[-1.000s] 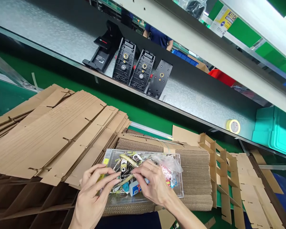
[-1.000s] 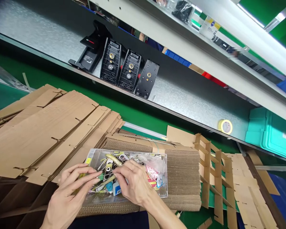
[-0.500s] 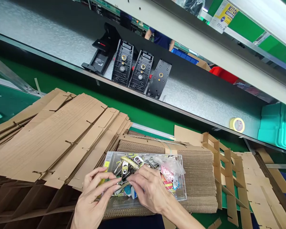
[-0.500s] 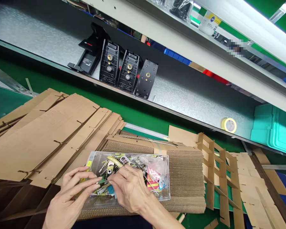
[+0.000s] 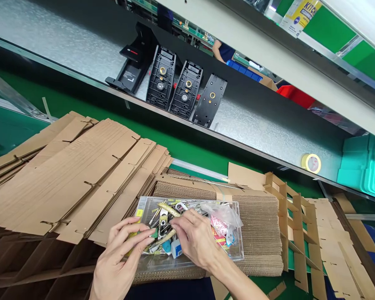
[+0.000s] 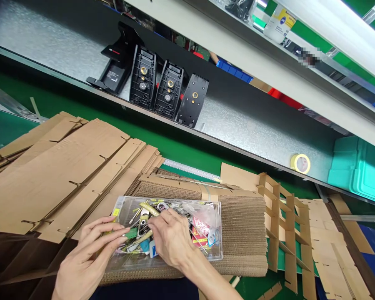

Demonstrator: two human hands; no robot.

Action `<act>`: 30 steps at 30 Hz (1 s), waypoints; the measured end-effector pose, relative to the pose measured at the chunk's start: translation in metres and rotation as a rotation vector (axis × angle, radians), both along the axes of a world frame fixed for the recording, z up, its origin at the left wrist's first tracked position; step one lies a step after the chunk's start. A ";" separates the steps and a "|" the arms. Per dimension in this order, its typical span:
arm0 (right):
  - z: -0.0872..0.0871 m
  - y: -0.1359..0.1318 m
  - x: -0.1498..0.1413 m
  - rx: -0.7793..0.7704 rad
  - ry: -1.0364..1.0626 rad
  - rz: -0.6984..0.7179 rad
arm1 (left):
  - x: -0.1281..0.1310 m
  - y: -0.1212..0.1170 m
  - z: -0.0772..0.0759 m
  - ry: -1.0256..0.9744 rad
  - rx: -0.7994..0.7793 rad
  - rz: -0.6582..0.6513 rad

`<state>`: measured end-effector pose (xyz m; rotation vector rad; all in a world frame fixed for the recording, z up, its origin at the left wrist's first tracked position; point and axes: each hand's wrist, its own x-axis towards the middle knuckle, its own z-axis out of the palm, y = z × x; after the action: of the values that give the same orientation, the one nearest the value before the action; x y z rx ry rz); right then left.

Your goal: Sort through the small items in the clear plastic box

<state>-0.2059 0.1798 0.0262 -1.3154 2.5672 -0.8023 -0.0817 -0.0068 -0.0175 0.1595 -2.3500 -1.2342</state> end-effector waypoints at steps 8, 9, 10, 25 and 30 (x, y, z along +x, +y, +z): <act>0.010 0.015 -0.013 0.011 -0.022 -0.091 | 0.001 -0.006 0.021 0.037 -0.229 -0.068; 0.014 0.022 -0.013 0.056 -0.052 -0.109 | 0.001 -0.005 0.024 0.045 -0.267 -0.160; 0.016 0.028 -0.012 0.120 -0.066 -0.108 | 0.000 -0.003 0.025 0.045 -0.287 -0.270; 0.010 0.057 0.014 0.126 -0.119 -0.025 | -0.032 0.020 0.007 -0.015 -0.701 -0.546; 0.009 0.058 0.000 0.391 -0.116 0.133 | -0.041 0.012 0.005 0.012 -0.710 -0.597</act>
<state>-0.2063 0.2379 0.0351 -1.2554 2.3575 -0.3191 -0.1227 0.0056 -0.0128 -0.8219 -2.7560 -0.5245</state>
